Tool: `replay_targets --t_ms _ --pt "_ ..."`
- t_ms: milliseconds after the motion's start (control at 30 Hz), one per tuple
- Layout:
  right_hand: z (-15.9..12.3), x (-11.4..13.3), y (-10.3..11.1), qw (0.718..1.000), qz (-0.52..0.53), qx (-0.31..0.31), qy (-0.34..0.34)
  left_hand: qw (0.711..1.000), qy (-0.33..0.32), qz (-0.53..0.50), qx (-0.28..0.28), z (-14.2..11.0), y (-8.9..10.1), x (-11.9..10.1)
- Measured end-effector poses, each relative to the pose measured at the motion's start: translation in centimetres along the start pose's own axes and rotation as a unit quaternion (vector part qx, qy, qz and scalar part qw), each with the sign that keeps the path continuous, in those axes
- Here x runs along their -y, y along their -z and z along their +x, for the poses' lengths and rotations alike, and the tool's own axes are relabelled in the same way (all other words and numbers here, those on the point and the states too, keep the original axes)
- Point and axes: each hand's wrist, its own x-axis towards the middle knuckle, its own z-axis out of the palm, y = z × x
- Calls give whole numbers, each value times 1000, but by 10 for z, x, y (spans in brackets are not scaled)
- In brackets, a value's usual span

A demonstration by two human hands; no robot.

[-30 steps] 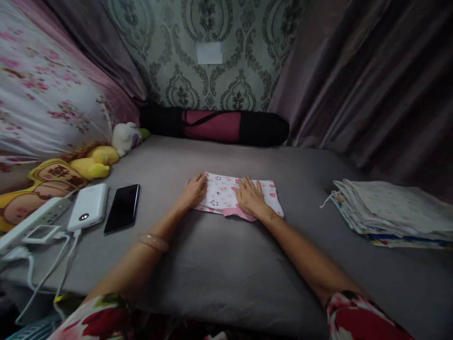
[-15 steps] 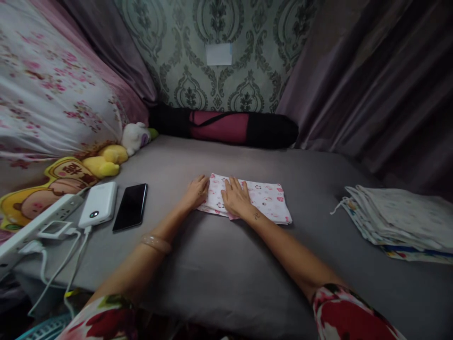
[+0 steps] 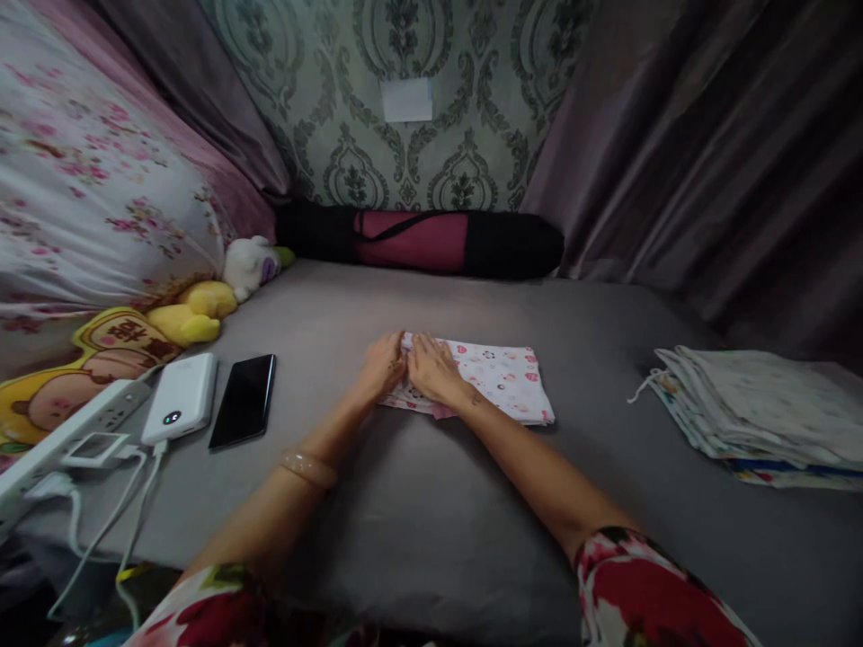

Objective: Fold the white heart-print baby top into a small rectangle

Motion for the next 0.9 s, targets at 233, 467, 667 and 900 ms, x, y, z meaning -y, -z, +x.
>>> replay_targets --t_ms 233,467,667,900 --pt "-39 -48 14 997 -36 27 -60 987 -131 54 74 -8 -21 -36" --pt "-63 -73 24 993 -59 5 -105 990 -67 84 88 -11 -12 -25" --pt "-62 -101 45 988 92 -7 -124 992 -47 56 104 -5 -17 -11" --pt "-89 -174 81 891 224 -107 -381 987 151 -6 61 -1 18 9"
